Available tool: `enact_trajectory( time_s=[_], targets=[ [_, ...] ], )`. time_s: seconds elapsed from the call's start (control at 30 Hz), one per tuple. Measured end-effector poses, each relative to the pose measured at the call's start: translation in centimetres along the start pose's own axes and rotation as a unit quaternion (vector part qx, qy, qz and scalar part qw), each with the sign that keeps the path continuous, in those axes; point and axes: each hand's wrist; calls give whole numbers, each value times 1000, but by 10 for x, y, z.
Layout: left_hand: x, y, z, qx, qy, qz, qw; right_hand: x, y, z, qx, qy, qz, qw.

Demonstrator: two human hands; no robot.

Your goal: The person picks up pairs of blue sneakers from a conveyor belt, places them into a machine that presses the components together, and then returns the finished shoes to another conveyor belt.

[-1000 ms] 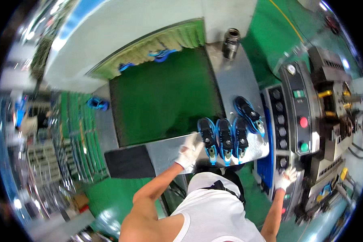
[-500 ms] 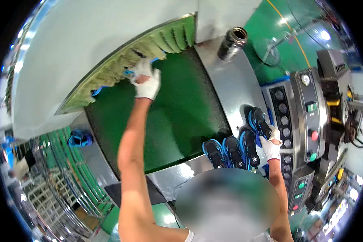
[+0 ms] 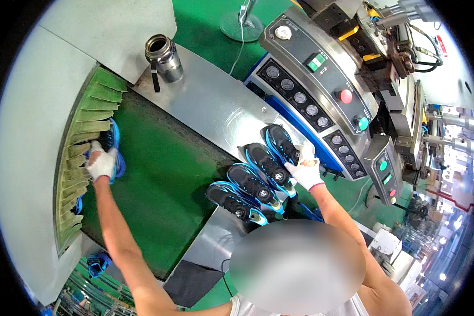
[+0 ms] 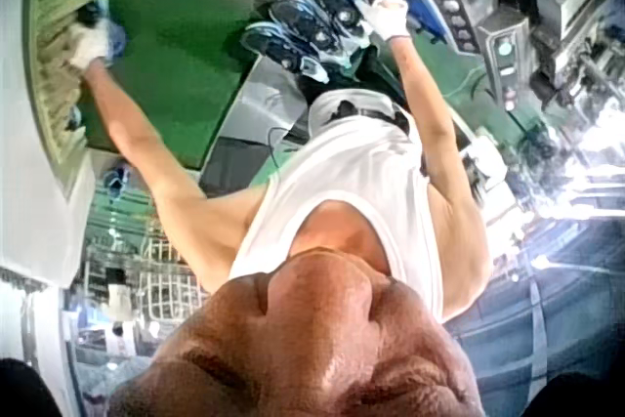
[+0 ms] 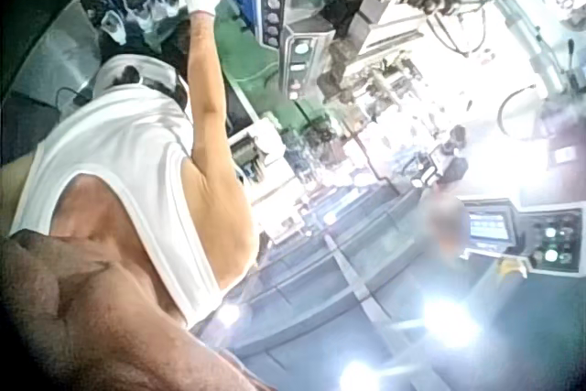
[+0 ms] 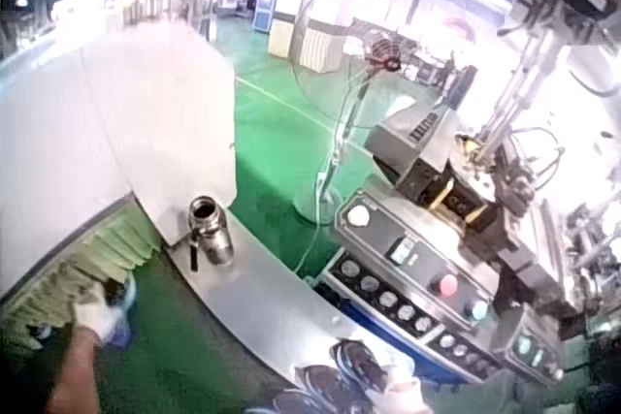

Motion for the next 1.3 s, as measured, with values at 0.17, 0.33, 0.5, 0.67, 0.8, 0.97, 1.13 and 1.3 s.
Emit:
enact_trajectory(
  time_s=[0.17,0.33,0.5,0.67,0.8,0.97,1.13,1.3],
  targets=[
    [140,-11,61,104,-74,-108,986,28,-59,-11,-123,-151,114,974],
    [288,-53,134,420,-55,-134,896,59,-57,19,-410,-247,117,870],
    [377,-130,234,694,62,-234,679,72,-100,29,-561,-400,-170,705],
    [335,-144,310,440,347,-209,801,102,-143,60,-852,-245,-347,306],
    [346,-222,412,654,260,-177,688,104,-212,137,-849,-237,-219,419],
    [330,-268,516,496,359,-92,785,86,-252,221,-887,-306,-155,309],
    [264,-287,629,303,559,108,764,77,-294,249,-907,-272,-63,314],
    [197,-262,720,248,545,13,801,85,-292,253,-910,-280,48,302]
  ],
)
Point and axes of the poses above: each hand's wrist, its own x-axis away from the middle knuckle, its own y-axis out of the palm, z = x × y, and after that the axes turned 9 degrees about -y, right-handed
